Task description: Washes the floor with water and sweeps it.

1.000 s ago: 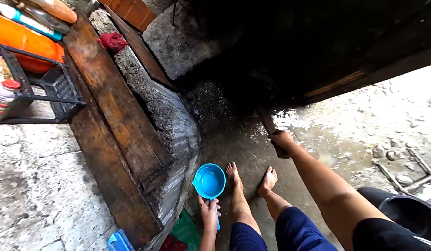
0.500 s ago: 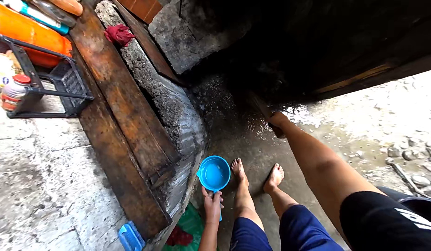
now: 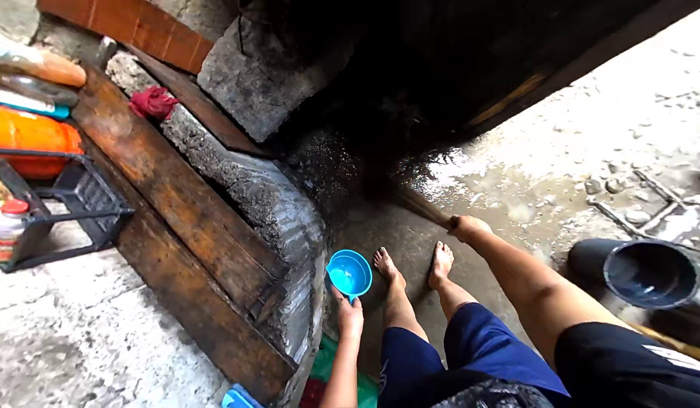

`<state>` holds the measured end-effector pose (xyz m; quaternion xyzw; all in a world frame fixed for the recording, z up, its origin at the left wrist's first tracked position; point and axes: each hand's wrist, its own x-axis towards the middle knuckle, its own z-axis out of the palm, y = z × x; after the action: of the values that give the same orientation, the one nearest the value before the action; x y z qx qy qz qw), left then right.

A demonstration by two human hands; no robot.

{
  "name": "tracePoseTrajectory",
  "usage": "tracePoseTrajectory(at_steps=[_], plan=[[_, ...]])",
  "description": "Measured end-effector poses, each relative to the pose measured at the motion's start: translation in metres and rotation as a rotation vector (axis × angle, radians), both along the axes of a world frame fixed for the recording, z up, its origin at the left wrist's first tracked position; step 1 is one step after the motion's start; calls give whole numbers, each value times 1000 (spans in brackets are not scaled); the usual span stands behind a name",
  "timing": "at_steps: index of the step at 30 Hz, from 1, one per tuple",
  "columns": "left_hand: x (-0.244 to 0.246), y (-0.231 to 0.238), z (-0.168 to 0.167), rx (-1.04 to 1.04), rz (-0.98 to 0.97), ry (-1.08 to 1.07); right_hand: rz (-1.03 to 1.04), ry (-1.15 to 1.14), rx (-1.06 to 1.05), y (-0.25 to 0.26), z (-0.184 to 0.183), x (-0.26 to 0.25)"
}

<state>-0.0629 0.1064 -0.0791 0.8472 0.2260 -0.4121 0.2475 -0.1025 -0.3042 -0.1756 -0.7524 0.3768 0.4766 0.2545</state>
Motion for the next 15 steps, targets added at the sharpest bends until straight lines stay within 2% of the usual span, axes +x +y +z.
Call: tracePoseTrajectory(at_steps=[2,4,8,11,15], plan=[[8,-10,6,78,-175,-31,-205,-18,-13,-4,21,-19],[15,-24,12,87,-265,-57,-297,-46,-4,5,41,-45],[27,-45,17,-1,-288,-32,-197,-41,91,46,72,-99],[38,-70,30,-96,-286,2,-140,-13,155,69,67,-125],[48,-104,41,-153,-422,6,-414,93,90,47,58,-162]])
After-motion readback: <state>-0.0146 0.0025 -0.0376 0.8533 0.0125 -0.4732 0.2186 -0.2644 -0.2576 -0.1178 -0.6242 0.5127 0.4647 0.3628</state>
